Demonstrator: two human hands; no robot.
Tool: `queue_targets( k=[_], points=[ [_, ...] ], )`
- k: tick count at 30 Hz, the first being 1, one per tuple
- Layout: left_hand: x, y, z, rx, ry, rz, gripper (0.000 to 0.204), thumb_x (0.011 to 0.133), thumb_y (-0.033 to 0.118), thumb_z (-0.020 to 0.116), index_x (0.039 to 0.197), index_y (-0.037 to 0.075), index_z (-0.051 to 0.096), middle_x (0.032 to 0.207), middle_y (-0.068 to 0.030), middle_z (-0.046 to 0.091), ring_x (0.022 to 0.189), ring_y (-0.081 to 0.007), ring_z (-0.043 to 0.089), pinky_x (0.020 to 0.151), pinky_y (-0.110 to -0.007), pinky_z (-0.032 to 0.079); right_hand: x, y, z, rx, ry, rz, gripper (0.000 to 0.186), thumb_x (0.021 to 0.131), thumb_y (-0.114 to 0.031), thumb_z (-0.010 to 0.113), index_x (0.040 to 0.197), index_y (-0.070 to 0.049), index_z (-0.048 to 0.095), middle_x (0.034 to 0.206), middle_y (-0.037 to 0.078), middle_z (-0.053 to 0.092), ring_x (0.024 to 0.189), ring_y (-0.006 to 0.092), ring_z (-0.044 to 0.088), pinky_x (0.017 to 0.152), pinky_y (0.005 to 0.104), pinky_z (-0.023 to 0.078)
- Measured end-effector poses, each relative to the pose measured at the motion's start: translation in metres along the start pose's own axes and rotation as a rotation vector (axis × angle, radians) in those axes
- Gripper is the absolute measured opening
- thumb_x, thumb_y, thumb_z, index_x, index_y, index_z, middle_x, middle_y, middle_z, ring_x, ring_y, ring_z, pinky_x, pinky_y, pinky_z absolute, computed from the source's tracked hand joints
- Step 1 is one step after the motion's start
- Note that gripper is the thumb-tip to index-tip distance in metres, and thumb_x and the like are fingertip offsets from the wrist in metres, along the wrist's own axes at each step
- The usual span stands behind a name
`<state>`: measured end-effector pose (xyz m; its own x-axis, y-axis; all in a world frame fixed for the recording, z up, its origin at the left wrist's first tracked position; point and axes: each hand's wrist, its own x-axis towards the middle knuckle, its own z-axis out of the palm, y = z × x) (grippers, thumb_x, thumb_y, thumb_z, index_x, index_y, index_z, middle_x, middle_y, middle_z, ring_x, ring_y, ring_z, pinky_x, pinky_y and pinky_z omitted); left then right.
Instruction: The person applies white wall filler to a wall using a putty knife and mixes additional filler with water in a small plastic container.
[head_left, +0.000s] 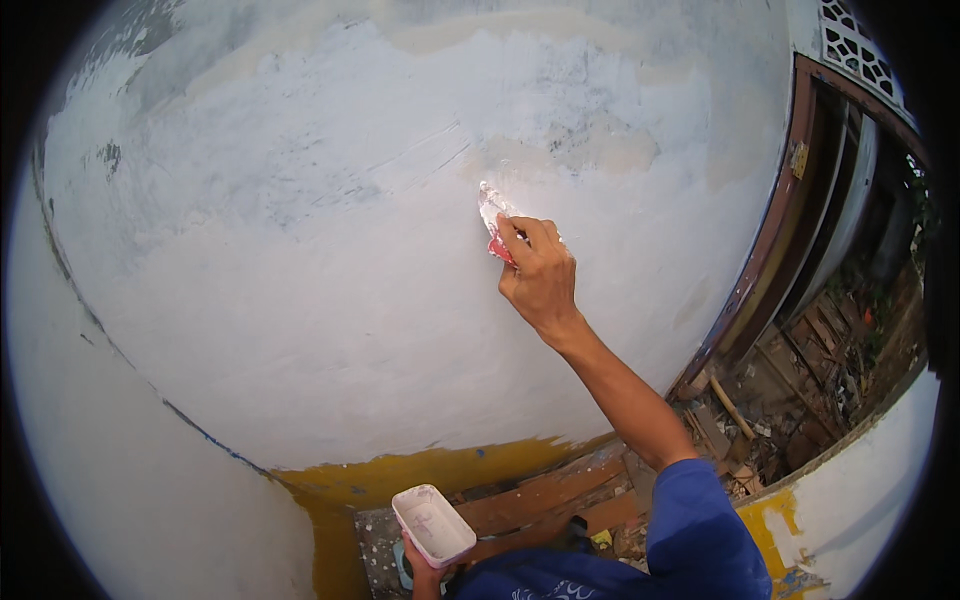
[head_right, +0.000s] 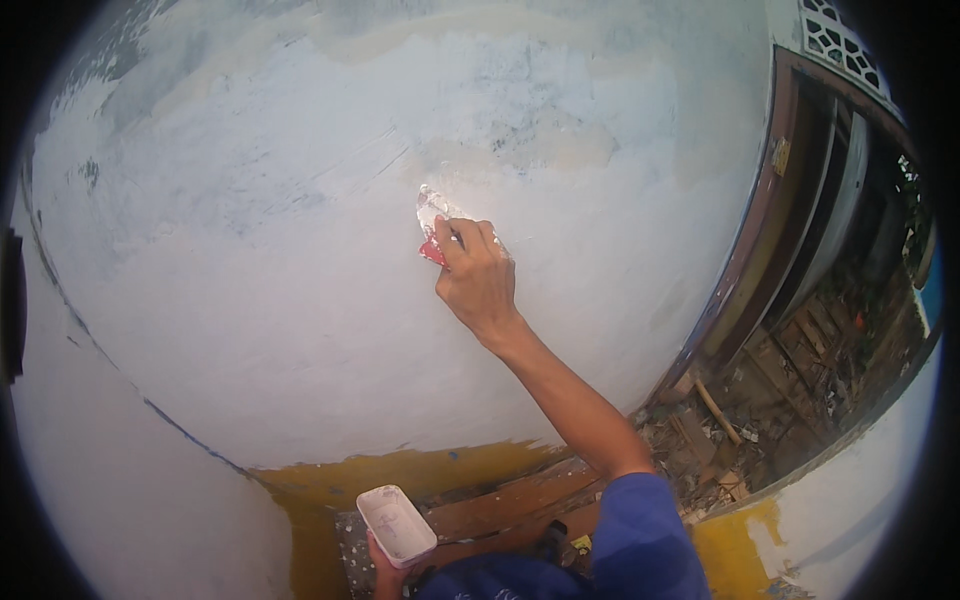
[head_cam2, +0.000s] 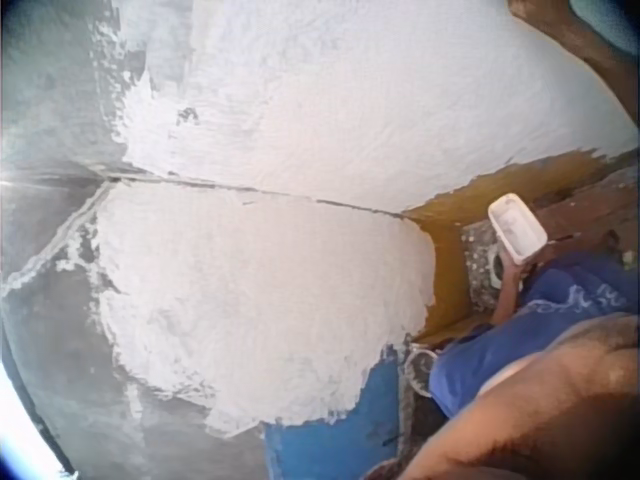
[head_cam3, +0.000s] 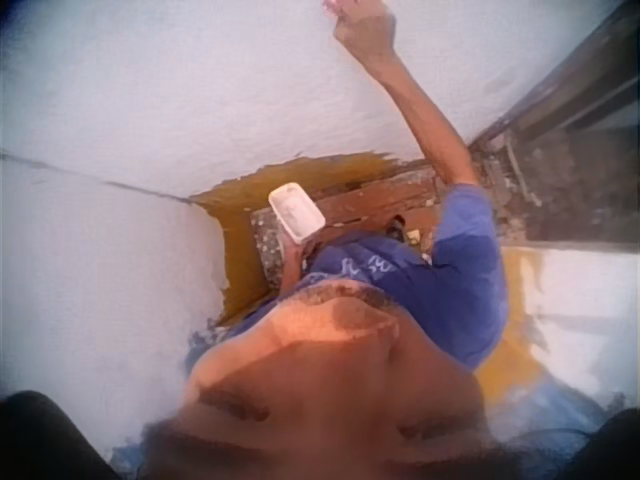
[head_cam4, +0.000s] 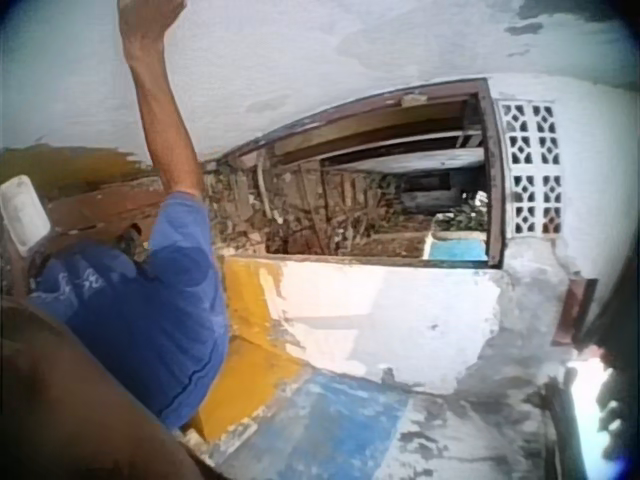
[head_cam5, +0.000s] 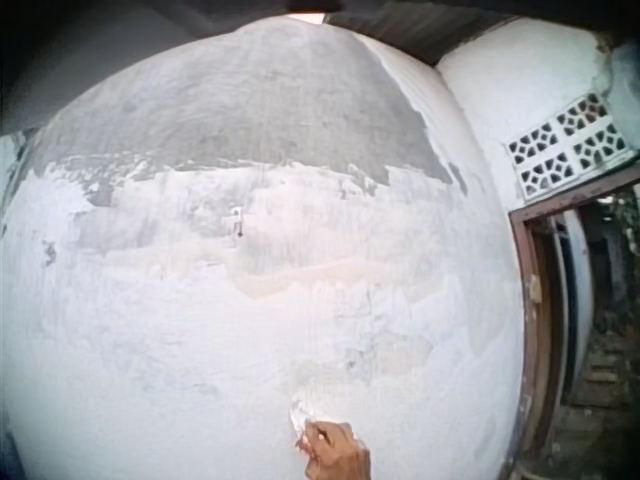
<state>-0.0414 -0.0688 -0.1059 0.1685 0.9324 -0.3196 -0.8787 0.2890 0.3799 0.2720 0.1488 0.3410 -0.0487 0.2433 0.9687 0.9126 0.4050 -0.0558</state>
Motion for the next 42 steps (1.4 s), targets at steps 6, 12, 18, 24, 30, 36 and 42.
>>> queue_targets(
  k=[6,12,18,24,30,36,42],
  points=[
    [-0.004,-0.006,-0.008,-0.013,0.01,-0.015,0.076,0.092,0.069,0.029,0.146,0.017,0.039,0.14,-0.0155,0.051,0.122,-0.0437,0.053,0.099,-0.066,0.042,0.004,-0.007,-0.01,0.226,0.061,-0.011,0.046,0.068,0.009,0.063,0.111,-0.006,0.068,0.099,0.004,0.065,0.084,0.0238,0.06,0.062,0.035,0.052],
    [-0.016,-0.013,-0.018,-0.092,0.018,0.035,0.075,0.092,0.07,0.03,0.145,0.017,0.04,0.138,-0.013,0.053,0.121,-0.0422,0.054,0.098,-0.066,0.043,0.052,0.029,-0.024,0.05,0.21,0.059,0.04,0.07,0.009,0.063,0.108,-0.004,0.069,0.098,0.006,0.066,0.084,0.0246,0.06,0.061,0.0347,0.05],
    [-0.018,-0.007,-0.007,-0.102,0.029,-0.028,0.076,0.091,0.07,0.029,0.144,0.017,0.041,0.139,-0.0141,0.052,0.121,-0.0423,0.053,0.098,-0.065,0.043,0.015,-0.017,0.001,0.045,-0.058,-0.138,0.049,0.062,0.008,0.064,0.109,-0.004,0.067,0.102,0.005,0.063,0.09,0.0264,0.06,0.06,0.0368,0.053],
    [-0.002,-0.003,-0.001,-0.065,0.033,0.045,0.076,0.092,0.069,0.031,0.145,0.015,0.04,0.139,-0.0144,0.051,0.122,-0.042,0.053,0.1,-0.063,0.043,0.034,0.002,-0.016,0.093,0.092,-0.047,0.051,0.065,0.009,0.065,0.113,-0.008,0.067,0.103,0.004,0.063,0.089,0.0253,0.058,0.065,0.0368,0.051],
    [-0.003,-0.012,-0.001,-0.114,0.045,-0.017,0.077,0.091,0.07,0.031,0.145,0.016,0.039,0.139,-0.0153,0.051,0.122,-0.0424,0.053,0.097,-0.066,0.043,0.023,0.007,0.031,-0.225,0.074,-0.191,0.063,0.059,0.011,0.063,0.119,-0.004,0.064,0.096,0.005,0.059,0.087,0.0234,0.057,0.071,0.0342,0.049],
    [-0.009,-0.006,-0.011,-0.075,0.033,-0.032,0.077,0.091,0.07,0.03,0.145,0.016,0.039,0.138,-0.0154,0.052,0.119,-0.0432,0.055,0.096,-0.067,0.043,0.025,0.005,-0.02,0.077,-0.007,-0.126,0.052,0.065,0.008,0.064,0.114,-0.008,0.068,0.094,0.004,0.06,0.085,0.0236,0.058,0.066,0.0362,0.049],
    [-0.012,-0.008,0.001,-0.063,0.024,-0.029,0.078,0.091,0.07,0.03,0.145,0.016,0.04,0.139,-0.0153,0.052,0.119,-0.0433,0.055,0.098,-0.066,0.043,0.068,0.033,-0.03,-0.072,0.238,-0.011,0.043,0.072,0.008,0.064,0.111,-0.01,0.071,0.091,0.007,0.064,0.076,0.025,0.061,0.062,0.0332,0.05]
  ],
)
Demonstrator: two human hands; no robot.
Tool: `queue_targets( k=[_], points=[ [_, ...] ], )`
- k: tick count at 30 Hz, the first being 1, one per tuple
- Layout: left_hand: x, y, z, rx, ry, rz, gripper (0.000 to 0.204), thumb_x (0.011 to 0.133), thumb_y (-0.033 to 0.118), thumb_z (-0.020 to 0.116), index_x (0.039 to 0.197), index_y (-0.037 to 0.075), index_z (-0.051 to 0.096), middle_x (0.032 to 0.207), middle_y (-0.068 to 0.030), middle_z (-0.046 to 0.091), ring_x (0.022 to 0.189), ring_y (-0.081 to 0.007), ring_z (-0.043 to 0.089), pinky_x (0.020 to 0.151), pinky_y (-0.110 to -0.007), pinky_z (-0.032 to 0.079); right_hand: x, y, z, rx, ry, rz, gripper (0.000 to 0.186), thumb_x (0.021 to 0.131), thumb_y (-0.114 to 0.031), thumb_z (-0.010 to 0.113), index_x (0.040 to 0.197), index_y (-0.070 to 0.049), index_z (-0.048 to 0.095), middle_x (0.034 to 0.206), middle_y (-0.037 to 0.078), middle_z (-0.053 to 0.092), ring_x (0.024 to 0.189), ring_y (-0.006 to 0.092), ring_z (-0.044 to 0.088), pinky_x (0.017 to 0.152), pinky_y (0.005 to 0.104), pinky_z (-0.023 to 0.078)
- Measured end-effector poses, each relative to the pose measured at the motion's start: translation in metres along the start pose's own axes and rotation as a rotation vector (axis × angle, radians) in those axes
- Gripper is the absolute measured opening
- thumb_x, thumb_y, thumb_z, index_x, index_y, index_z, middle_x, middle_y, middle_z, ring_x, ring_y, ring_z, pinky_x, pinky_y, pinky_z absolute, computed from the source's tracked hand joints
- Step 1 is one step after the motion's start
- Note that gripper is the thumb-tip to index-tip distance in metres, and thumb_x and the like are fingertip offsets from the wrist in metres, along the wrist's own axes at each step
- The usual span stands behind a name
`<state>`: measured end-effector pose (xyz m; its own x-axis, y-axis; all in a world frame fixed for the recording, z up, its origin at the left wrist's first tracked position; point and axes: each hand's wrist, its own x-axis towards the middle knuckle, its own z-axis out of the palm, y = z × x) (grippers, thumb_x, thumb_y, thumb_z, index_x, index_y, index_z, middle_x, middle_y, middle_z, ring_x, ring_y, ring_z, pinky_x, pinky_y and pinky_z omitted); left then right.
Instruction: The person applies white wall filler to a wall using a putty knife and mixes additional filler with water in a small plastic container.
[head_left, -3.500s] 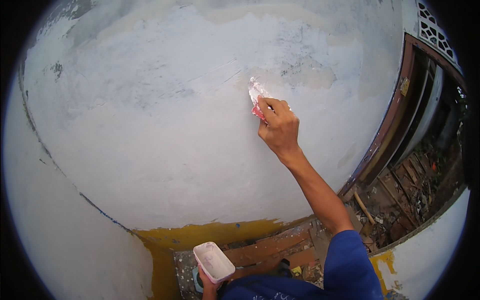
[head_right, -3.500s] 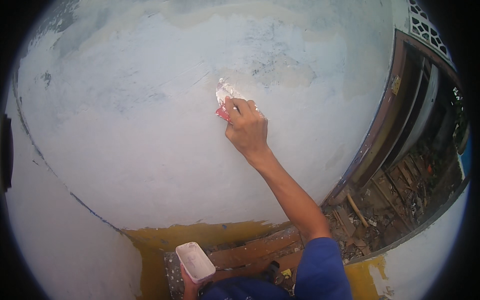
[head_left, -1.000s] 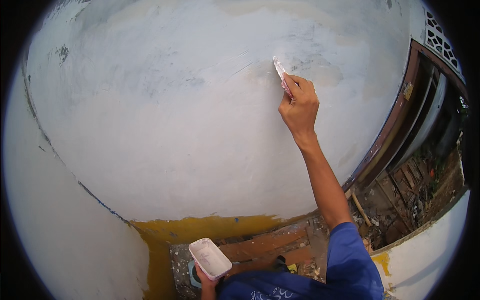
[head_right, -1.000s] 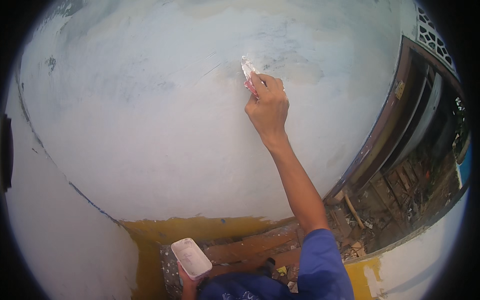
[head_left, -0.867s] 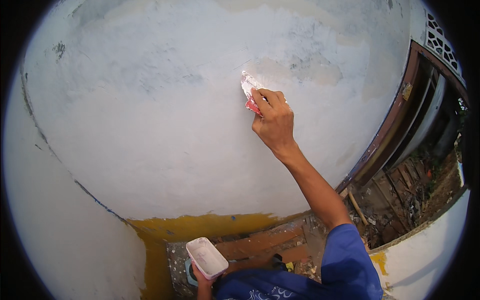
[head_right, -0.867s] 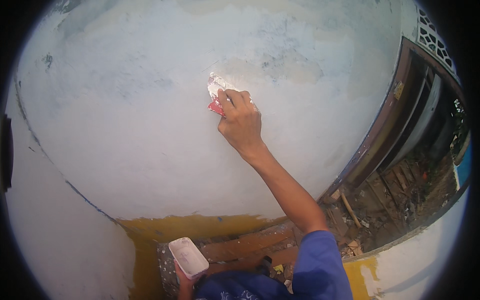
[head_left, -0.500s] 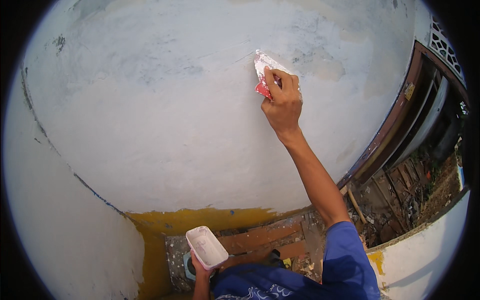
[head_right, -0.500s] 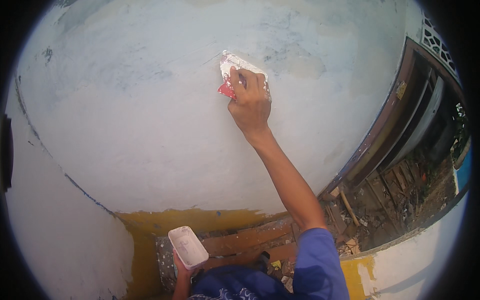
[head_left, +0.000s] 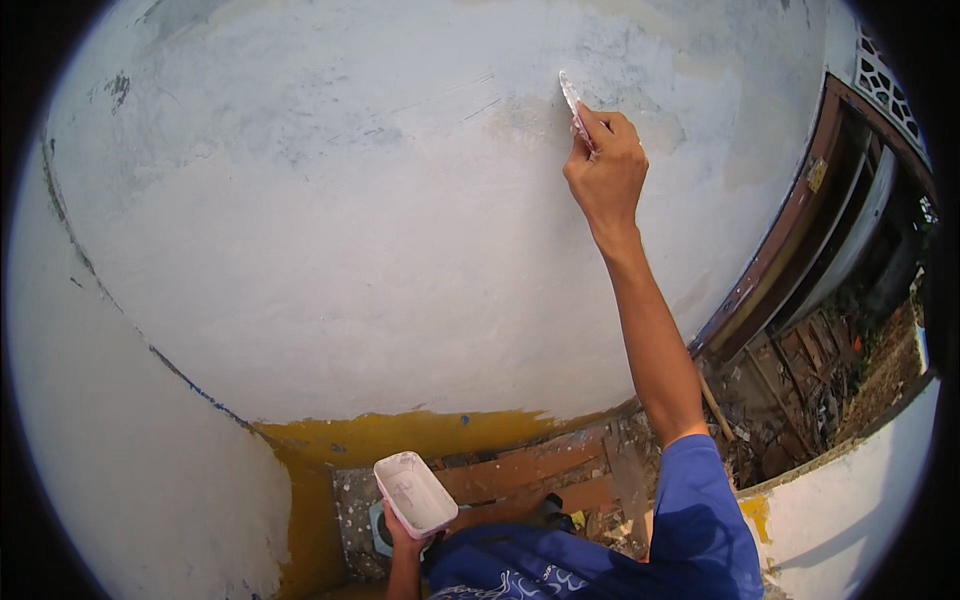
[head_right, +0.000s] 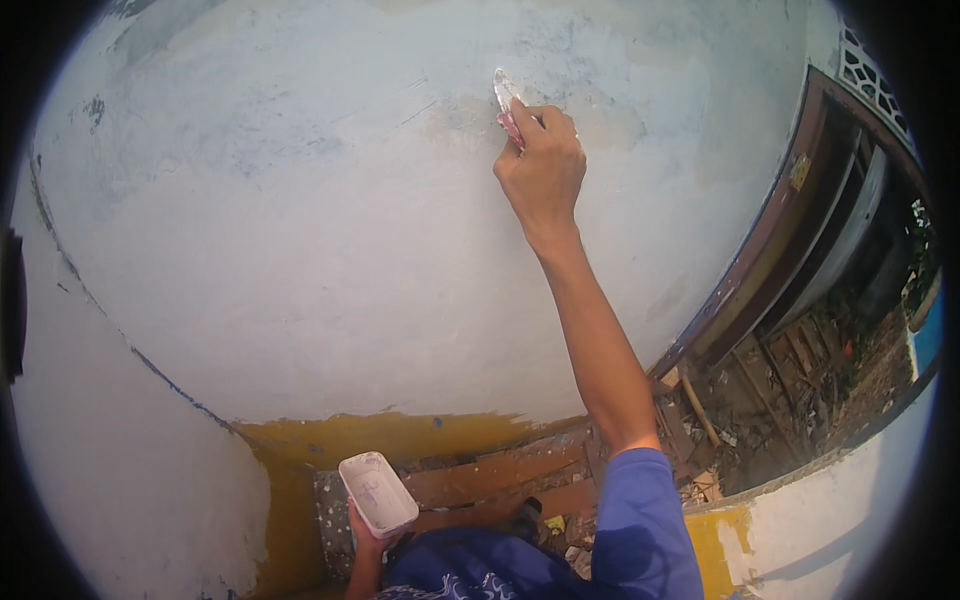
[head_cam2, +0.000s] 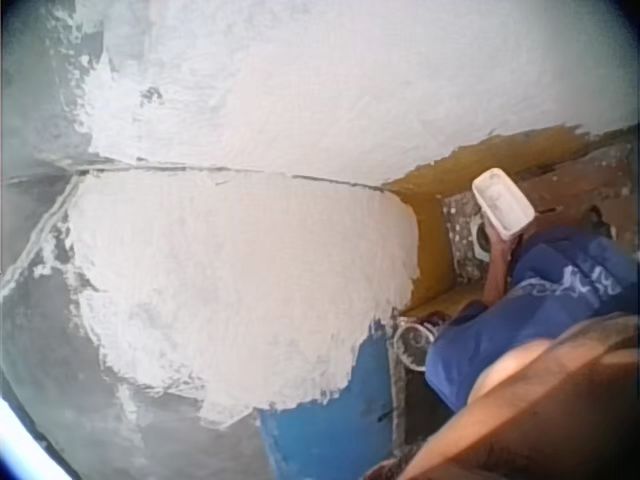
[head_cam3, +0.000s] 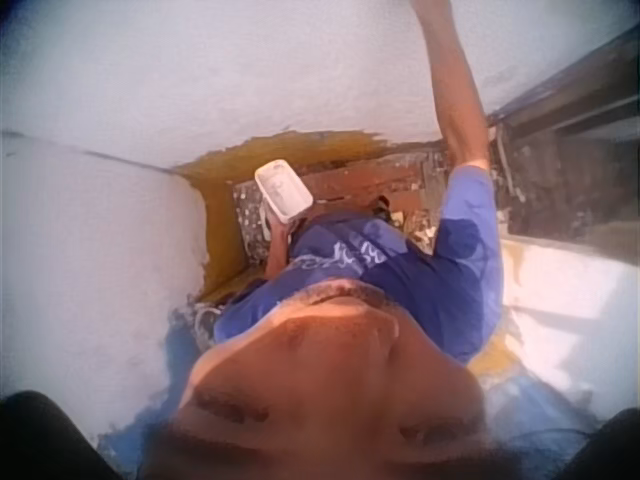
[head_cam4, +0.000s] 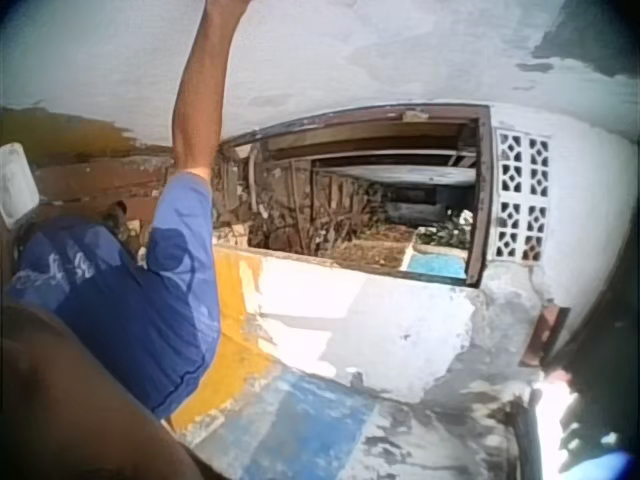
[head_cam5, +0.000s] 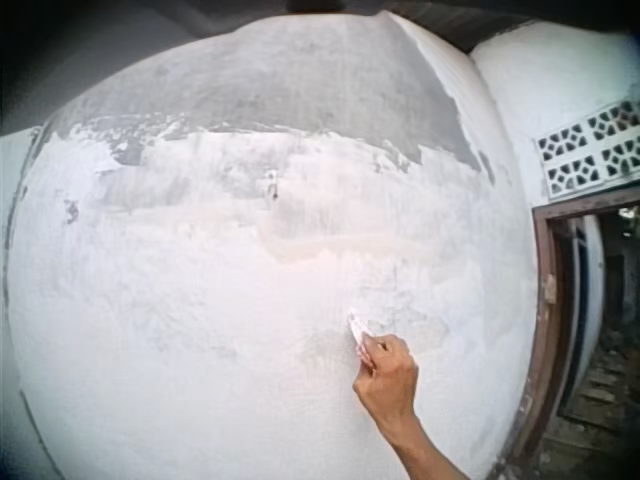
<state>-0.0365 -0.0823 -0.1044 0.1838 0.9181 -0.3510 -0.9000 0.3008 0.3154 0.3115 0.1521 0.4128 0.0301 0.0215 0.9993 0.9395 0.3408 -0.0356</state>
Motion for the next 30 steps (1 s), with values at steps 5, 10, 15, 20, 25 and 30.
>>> queue_targets(
  k=[5,10,15,20,25,30],
  points=[
    [0.002,-0.001,-0.012,-0.02,0.005,-0.012,0.077,0.091,0.071,0.029,0.145,0.016,0.041,0.139,-0.0148,0.052,0.122,-0.0427,0.053,0.099,-0.065,0.042,-0.052,-0.058,0.02,0.115,-0.277,-0.132,0.046,0.062,0.005,0.066,0.106,-0.006,0.067,0.095,0.003,0.061,0.089,0.0237,0.06,0.063,0.0363,0.055],
    [0.005,-0.006,-0.001,-0.033,0.025,-0.04,0.076,0.092,0.07,0.029,0.145,0.017,0.041,0.138,-0.0153,0.052,0.121,-0.0434,0.053,0.098,-0.067,0.042,-0.063,-0.049,0.01,0.314,-0.333,-0.035,0.043,0.066,0.007,0.065,0.107,-0.006,0.07,0.095,0.004,0.065,0.086,0.0238,0.061,0.064,0.0359,0.054],
    [0.003,-0.007,-0.005,-0.065,0.02,0.012,0.074,0.092,0.07,0.03,0.144,0.017,0.042,0.136,-0.0148,0.054,0.118,-0.0437,0.056,0.096,-0.067,0.043,-0.012,0.004,-0.006,0.168,0.021,0.043,0.036,0.074,0.008,0.063,0.106,-0.007,0.072,0.093,0.005,0.067,0.081,0.0232,0.061,0.061,0.034,0.05],
    [-0.005,-0.013,0.014,-0.122,0.009,0.049,0.068,0.093,0.063,0.034,0.141,0.015,0.044,0.132,-0.0142,0.057,0.113,-0.0398,0.06,0.092,-0.064,0.048,-0.034,0.002,0.001,-0.045,-0.136,-0.141,0.05,0.061,0.005,0.066,0.109,-0.008,0.068,0.098,0.0,0.062,0.089,0.0235,0.06,0.064,0.0357,0.053],
    [-0.006,-0.002,0.021,-0.048,-0.08,0.079,0.064,0.096,0.056,0.036,0.141,0.012,0.044,0.131,-0.0125,0.059,0.113,-0.0368,0.061,0.092,-0.058,0.051,-0.082,-0.037,-0.003,0.324,-0.525,-0.077,0.043,0.069,0.007,0.066,0.108,-0.01,0.071,0.097,0.003,0.068,0.085,0.0213,0.062,0.059,0.032,0.052],
    [0.014,0.002,0.045,0.028,-0.105,0.175,0.06,0.098,0.052,0.037,0.142,0.011,0.044,0.131,-0.0102,0.059,0.112,-0.0333,0.063,0.092,-0.053,0.053,-0.04,0.03,-0.029,0.246,-0.056,0.058,0.045,0.071,0.011,0.066,0.108,-0.014,0.074,0.096,0.002,0.069,0.08,0.0197,0.062,0.059,0.0299,0.05]
  ],
)
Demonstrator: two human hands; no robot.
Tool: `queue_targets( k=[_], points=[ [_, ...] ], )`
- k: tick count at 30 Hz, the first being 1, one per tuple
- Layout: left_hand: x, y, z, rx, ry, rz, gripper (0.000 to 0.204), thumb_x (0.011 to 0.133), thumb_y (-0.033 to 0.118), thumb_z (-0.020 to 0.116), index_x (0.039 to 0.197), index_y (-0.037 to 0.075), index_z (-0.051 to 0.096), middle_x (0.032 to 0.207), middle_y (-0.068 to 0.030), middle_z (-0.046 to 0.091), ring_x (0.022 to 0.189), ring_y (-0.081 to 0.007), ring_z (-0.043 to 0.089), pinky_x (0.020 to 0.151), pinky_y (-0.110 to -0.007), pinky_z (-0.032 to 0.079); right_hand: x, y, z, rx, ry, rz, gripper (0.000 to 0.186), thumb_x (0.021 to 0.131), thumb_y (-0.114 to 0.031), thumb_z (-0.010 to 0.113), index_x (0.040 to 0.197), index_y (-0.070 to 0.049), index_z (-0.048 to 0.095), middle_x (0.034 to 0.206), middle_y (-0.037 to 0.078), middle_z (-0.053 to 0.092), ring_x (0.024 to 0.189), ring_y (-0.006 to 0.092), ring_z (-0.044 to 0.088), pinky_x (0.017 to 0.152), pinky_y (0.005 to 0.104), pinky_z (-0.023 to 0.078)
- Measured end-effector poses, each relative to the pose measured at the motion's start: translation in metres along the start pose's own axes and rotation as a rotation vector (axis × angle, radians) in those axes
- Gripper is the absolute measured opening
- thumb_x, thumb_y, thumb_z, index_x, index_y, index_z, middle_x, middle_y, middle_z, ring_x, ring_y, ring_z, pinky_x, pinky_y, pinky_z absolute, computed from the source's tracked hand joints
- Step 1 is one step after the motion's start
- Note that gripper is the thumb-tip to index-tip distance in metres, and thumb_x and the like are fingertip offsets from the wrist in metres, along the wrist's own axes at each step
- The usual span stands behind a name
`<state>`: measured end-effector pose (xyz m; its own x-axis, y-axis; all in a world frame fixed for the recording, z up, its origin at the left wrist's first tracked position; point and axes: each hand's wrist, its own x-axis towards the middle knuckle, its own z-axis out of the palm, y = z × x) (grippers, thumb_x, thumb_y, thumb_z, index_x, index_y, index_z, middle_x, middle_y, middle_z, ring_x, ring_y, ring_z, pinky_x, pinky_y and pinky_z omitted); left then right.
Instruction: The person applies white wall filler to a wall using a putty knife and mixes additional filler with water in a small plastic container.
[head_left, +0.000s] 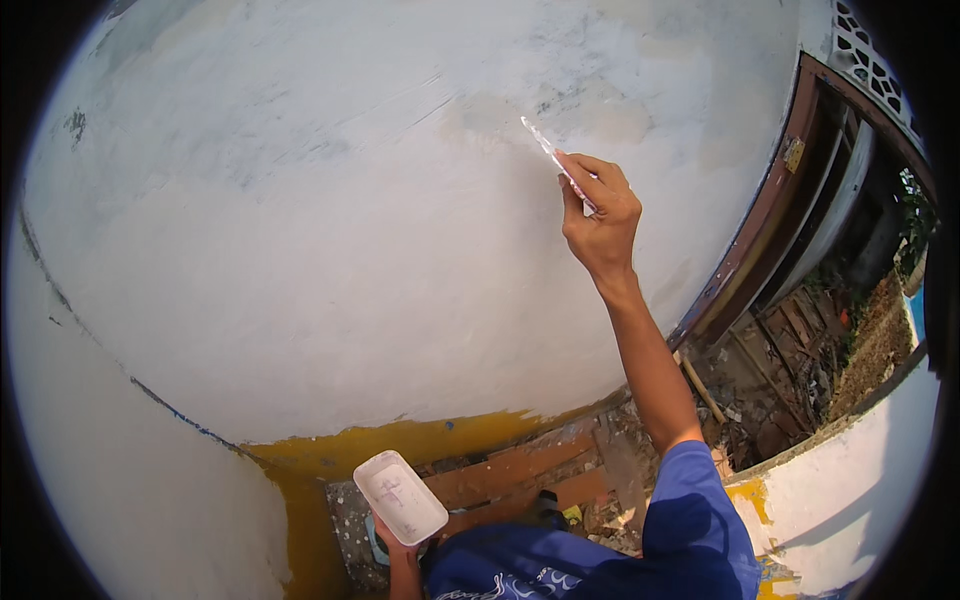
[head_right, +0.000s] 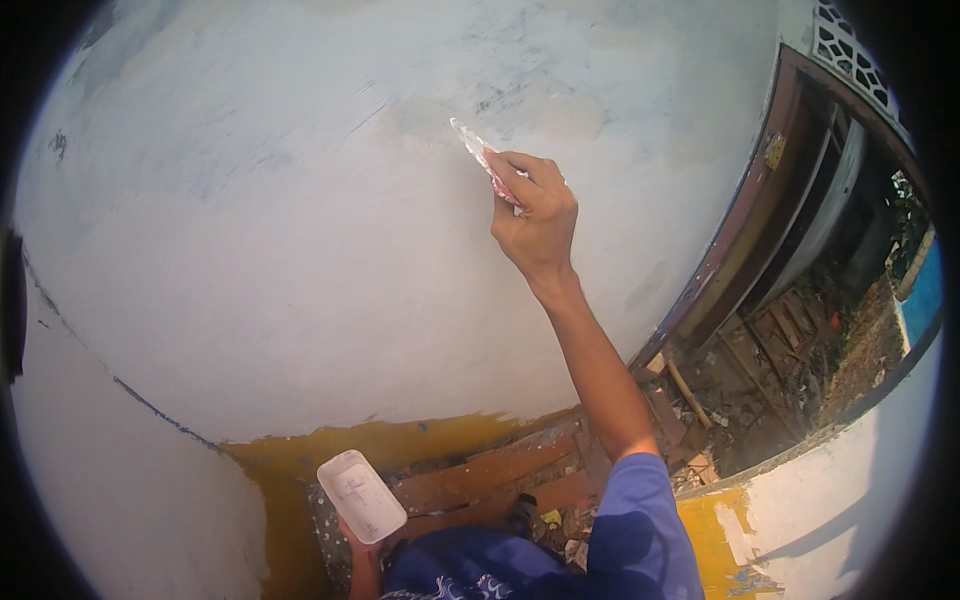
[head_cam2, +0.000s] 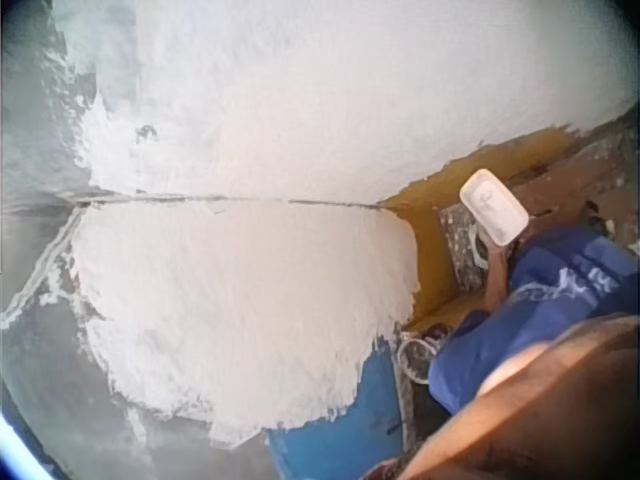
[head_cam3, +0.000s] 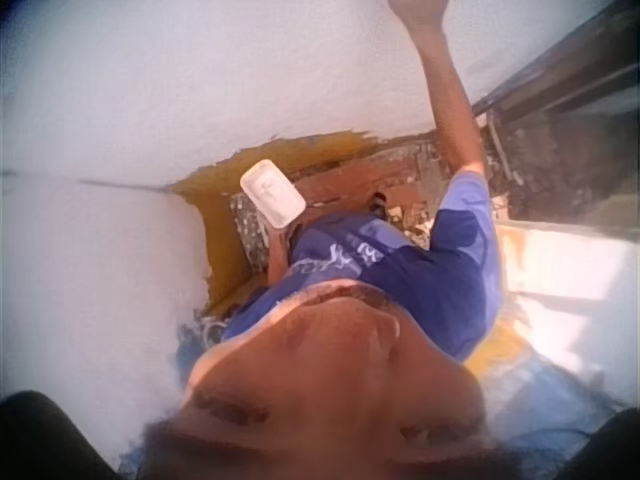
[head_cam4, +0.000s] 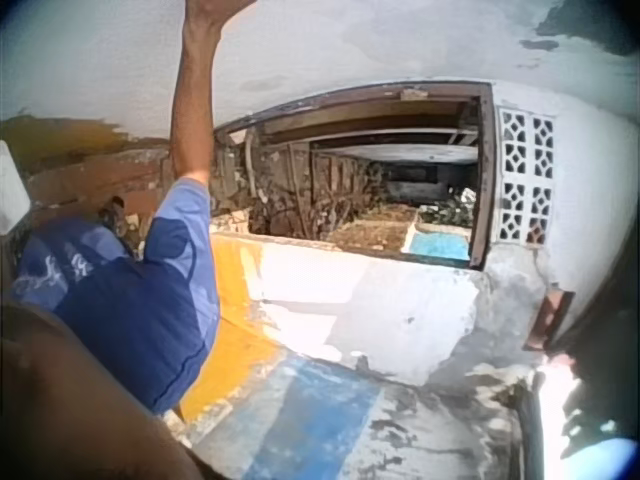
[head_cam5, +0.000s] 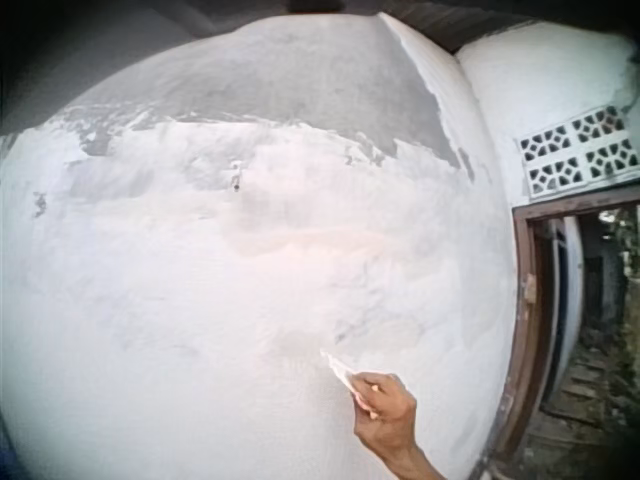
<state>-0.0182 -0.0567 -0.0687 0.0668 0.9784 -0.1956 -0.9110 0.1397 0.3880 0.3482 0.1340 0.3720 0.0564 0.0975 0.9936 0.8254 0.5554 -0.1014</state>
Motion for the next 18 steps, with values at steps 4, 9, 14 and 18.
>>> queue_targets(
  k=[4,9,14,18],
  points=[
    [0.004,-0.001,0.01,-0.015,-0.03,-0.006,0.058,0.099,0.049,0.038,0.141,0.011,0.044,0.131,-0.0098,0.059,0.114,-0.0314,0.062,0.094,-0.051,0.052,0.028,0.032,0.008,-0.329,0.061,-0.208,0.055,0.061,0.008,0.065,0.111,-0.014,0.071,0.105,-0.001,0.065,0.086,0.0207,0.06,0.062,0.0319,0.05],
    [0.008,-0.012,0.017,0.044,-0.046,-0.039,0.057,0.099,0.048,0.038,0.141,0.011,0.044,0.132,-0.01,0.058,0.114,-0.0304,0.062,0.095,-0.049,0.052,-0.009,0.05,0.032,-0.439,-0.052,-0.212,0.054,0.058,0.002,0.066,0.109,-0.013,0.07,0.105,-0.003,0.063,0.092,0.0204,0.059,0.066,0.0329,0.05],
    [0.013,-0.023,0.005,-0.035,0.029,-0.065,0.06,0.096,0.051,0.037,0.14,0.011,0.046,0.128,-0.0137,0.06,0.109,-0.0357,0.064,0.089,-0.055,0.054,-0.032,0.028,-0.022,-0.264,-0.279,-0.166,0.049,0.061,0.006,0.065,0.105,-0.014,0.072,0.1,-0.002,0.068,0.088,0.0202,0.061,0.063,0.0319,0.051],
    [-0.001,-0.02,0.019,-0.052,0.011,-0.093,0.062,0.097,0.053,0.036,0.141,0.011,0.044,0.13,-0.0135,0.059,0.11,-0.0357,0.063,0.089,-0.056,0.054,0.0,0.032,-0.042,-0.092,-0.012,0.053,0.034,0.076,0.004,0.065,0.104,-0.012,0.073,0.096,0.003,0.071,0.085,0.0211,0.065,0.066,0.0305,0.052]
  ],
)
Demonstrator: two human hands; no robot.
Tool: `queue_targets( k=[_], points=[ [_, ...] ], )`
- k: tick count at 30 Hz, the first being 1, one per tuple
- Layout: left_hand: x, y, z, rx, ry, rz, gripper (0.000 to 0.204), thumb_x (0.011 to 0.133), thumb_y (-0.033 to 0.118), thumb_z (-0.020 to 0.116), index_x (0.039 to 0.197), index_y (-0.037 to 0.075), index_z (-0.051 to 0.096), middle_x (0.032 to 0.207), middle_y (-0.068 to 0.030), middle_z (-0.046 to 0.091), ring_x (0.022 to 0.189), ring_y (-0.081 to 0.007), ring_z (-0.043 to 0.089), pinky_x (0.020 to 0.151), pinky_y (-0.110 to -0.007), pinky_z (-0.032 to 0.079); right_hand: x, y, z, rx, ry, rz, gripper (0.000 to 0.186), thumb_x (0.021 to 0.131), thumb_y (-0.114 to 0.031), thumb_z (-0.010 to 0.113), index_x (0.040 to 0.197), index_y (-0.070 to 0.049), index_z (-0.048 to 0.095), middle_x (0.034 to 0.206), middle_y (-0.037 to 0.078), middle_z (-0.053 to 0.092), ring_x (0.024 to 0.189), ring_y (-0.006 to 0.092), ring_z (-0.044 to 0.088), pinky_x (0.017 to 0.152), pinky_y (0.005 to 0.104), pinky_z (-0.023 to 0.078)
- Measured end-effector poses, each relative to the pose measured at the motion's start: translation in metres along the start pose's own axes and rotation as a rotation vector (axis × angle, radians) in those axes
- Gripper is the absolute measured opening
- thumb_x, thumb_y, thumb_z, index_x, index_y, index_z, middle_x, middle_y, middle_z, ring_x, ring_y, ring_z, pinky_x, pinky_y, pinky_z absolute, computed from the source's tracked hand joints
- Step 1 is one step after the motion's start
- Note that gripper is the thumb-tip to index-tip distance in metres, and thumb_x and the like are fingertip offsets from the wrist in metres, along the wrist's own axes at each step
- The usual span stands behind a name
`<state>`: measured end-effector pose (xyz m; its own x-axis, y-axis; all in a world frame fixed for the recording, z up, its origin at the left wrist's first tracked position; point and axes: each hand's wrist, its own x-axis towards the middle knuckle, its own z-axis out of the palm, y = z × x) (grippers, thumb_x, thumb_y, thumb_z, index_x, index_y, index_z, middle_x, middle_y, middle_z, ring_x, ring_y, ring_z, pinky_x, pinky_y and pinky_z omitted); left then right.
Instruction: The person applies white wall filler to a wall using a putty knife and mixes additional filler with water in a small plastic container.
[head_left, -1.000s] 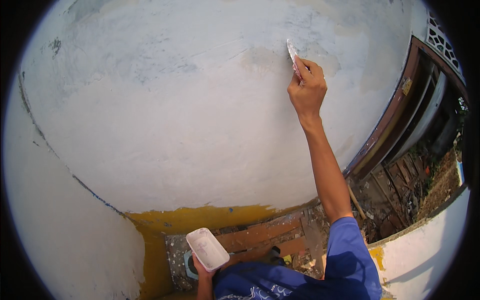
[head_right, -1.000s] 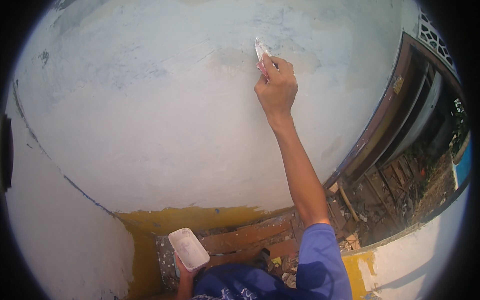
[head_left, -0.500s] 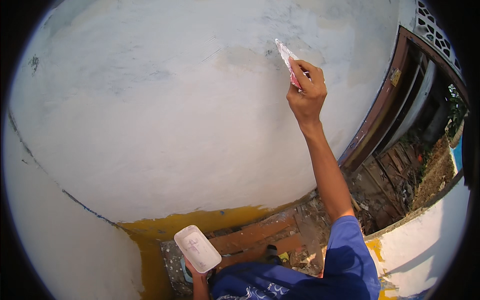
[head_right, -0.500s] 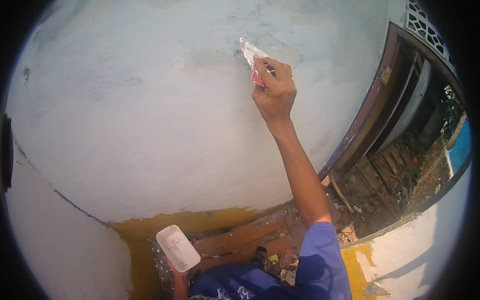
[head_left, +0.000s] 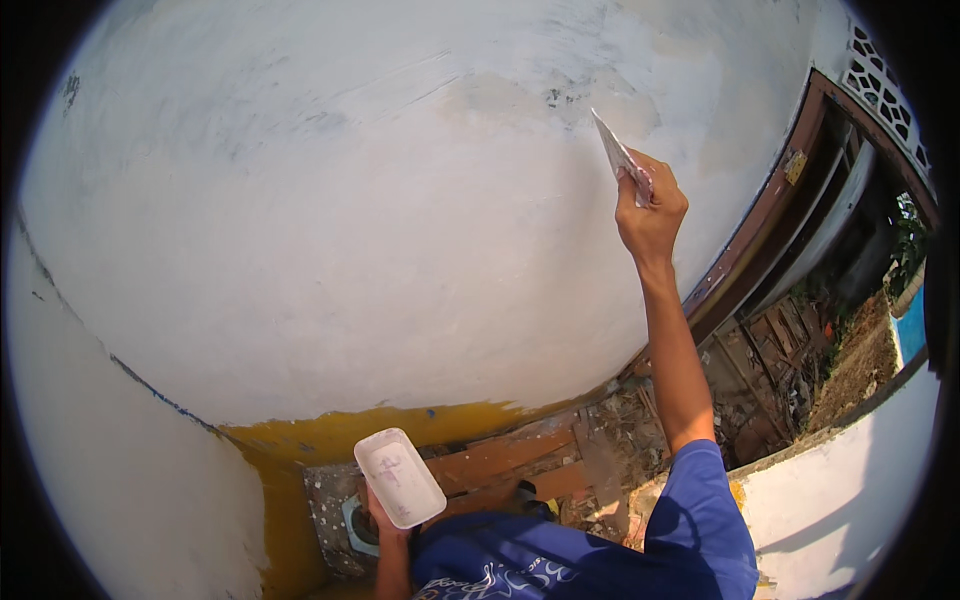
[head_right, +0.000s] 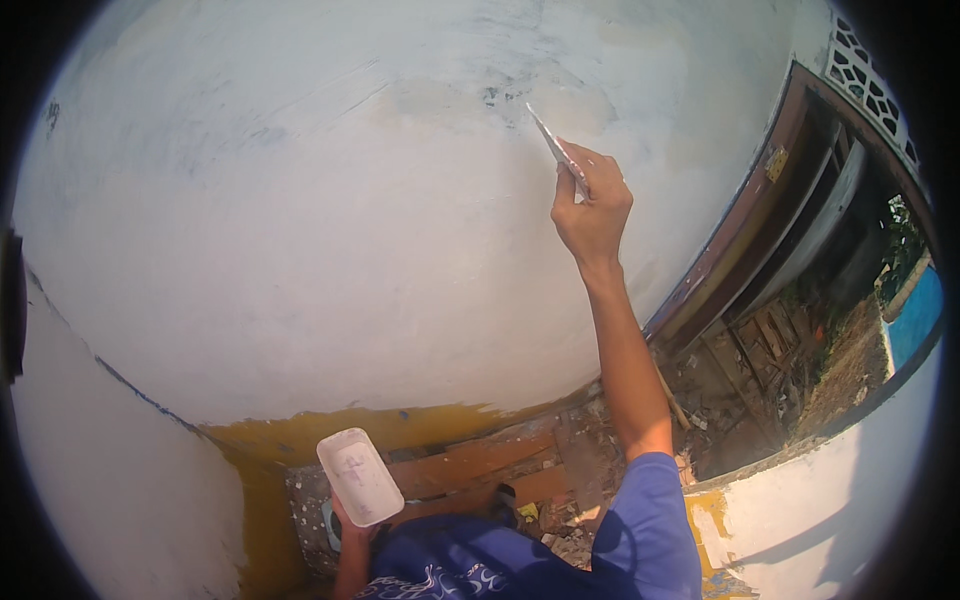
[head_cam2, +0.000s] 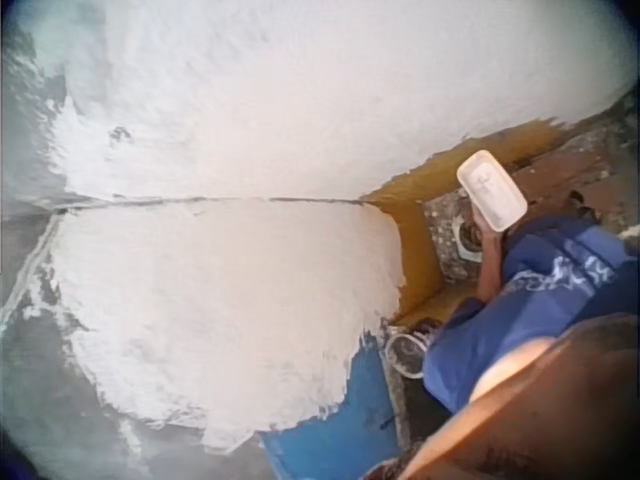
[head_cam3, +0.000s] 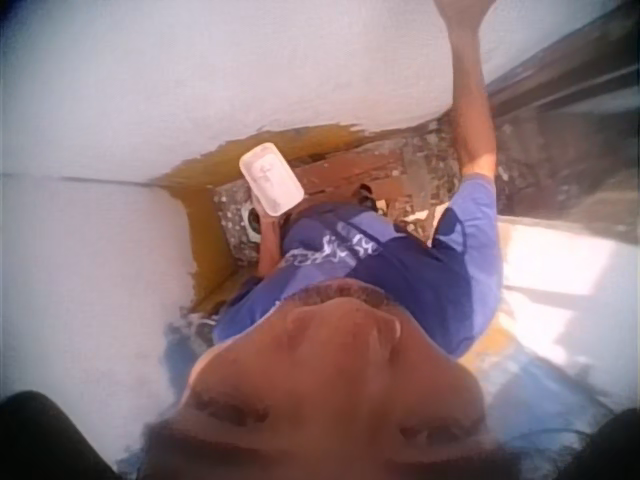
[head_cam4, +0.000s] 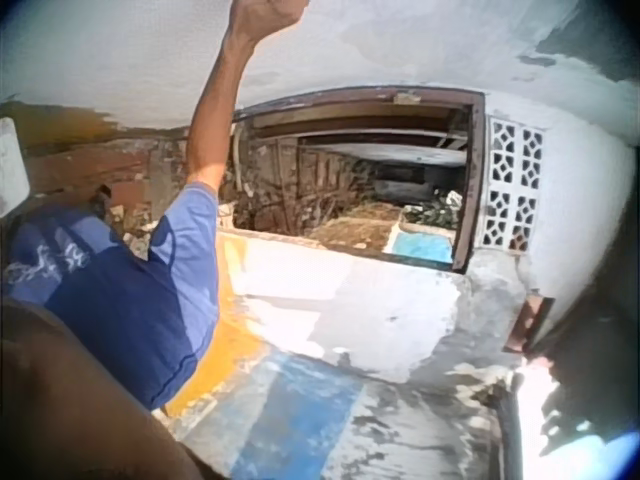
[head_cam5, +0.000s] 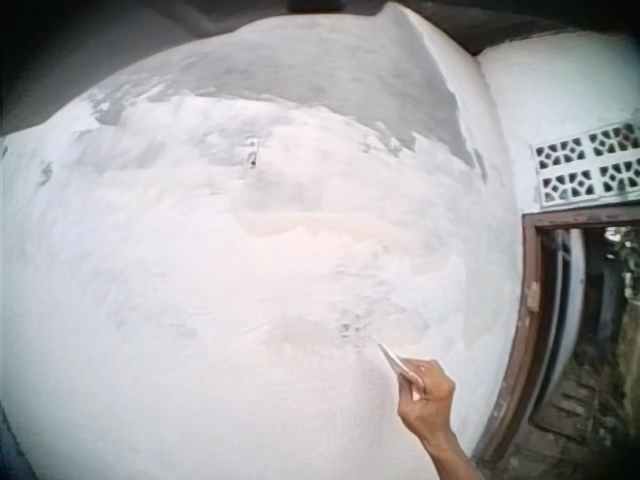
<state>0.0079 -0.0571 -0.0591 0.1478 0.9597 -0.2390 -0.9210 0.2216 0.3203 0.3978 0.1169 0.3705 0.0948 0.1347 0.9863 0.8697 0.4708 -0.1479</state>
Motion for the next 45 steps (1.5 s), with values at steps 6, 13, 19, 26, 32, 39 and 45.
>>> queue_targets(
  k=[6,13,19,26,32,39,45],
  points=[
    [-0.003,0.013,0.013,-0.011,-0.011,0.023,0.066,0.098,0.056,0.035,0.144,0.009,0.042,0.137,-0.0136,0.054,0.121,-0.035,0.056,0.102,-0.053,0.046,0.018,0.008,0.041,-0.073,-0.032,-0.091,0.025,0.083,0.002,0.065,0.106,-0.003,0.072,0.098,0.01,0.071,0.09,0.0212,0.066,0.08,0.0324,0.053],
    [0.002,0.018,0.03,-0.044,0.072,0.23,0.057,0.1,0.048,0.041,0.136,0.004,0.05,0.131,-0.0146,0.059,0.118,-0.0306,0.059,0.103,-0.044,0.046,-0.176,-0.122,-0.018,0.49,-0.604,0.72,0.02,0.084,-0.009,0.073,0.094,0.008,0.069,0.082,0.006,0.068,0.075,0.0133,0.06,0.072,0.0282,0.047],
    [-0.033,0.018,0.055,0.042,0.132,0.337,0.067,0.1,0.056,0.034,0.141,0.004,0.044,0.136,-0.017,0.054,0.119,-0.031,0.058,0.102,-0.044,0.048,-0.274,-0.227,-0.002,0.769,-1.12,0.841,0.019,0.083,-0.01,0.072,0.096,0.004,0.068,0.075,0.01,0.067,0.063,0.0188,0.063,0.061,0.0311,0.049],
    [-0.039,0.005,0.045,-0.079,0.084,0.285,0.061,0.102,0.05,0.032,0.143,0.006,0.04,0.13,-0.0159,0.057,0.115,-0.0281,0.06,0.1,-0.043,0.049,-0.296,-0.253,0.024,0.617,-1.357,0.445,0.019,0.083,-0.013,0.069,0.097,-0.001,0.067,0.077,0.017,0.066,0.065,0.034,0.065,0.059,0.0412,0.051],
    [-0.064,-0.016,0.027,-0.351,0.265,0.236,0.063,0.098,0.049,0.041,0.142,0.004,0.042,0.136,-0.0177,0.054,0.12,-0.0306,0.058,0.104,-0.046,0.046,-0.302,-0.233,0.024,0.635,-1.432,0.534,0.019,0.08,-0.007,0.072,0.095,0.001,0.062,0.077,0.015,0.064,0.064,0.0232,0.062,0.059,0.0356,0.047],
    [-0.082,-0.09,0.011,-0.229,0.608,0.526,0.055,0.103,0.043,0.038,0.14,0.003,0.043,0.13,-0.0146,0.058,0.114,-0.0237,0.061,0.101,-0.038,0.048,-0.363,-0.2,0.031,0.856,-1.714,0.458,0.017,0.081,-0.005,0.071,0.095,0.001,0.063,0.081,0.01,0.065,0.068,0.016,0.059,0.063,0.0298,0.047],
    [-0.13,-0.151,0.017,-0.048,0.596,0.697,0.066,0.097,0.041,0.055,0.148,0.007,0.03,0.144,-0.0127,0.044,0.132,-0.0239,0.046,0.108,-0.038,0.041,-0.392,-0.204,0.031,0.918,-1.909,0.148,0.02,0.079,-0.006,0.071,0.095,0.001,0.063,0.076,0.016,0.065,0.068,0.0229,0.063,0.067,0.0335,0.049]
  ],
)
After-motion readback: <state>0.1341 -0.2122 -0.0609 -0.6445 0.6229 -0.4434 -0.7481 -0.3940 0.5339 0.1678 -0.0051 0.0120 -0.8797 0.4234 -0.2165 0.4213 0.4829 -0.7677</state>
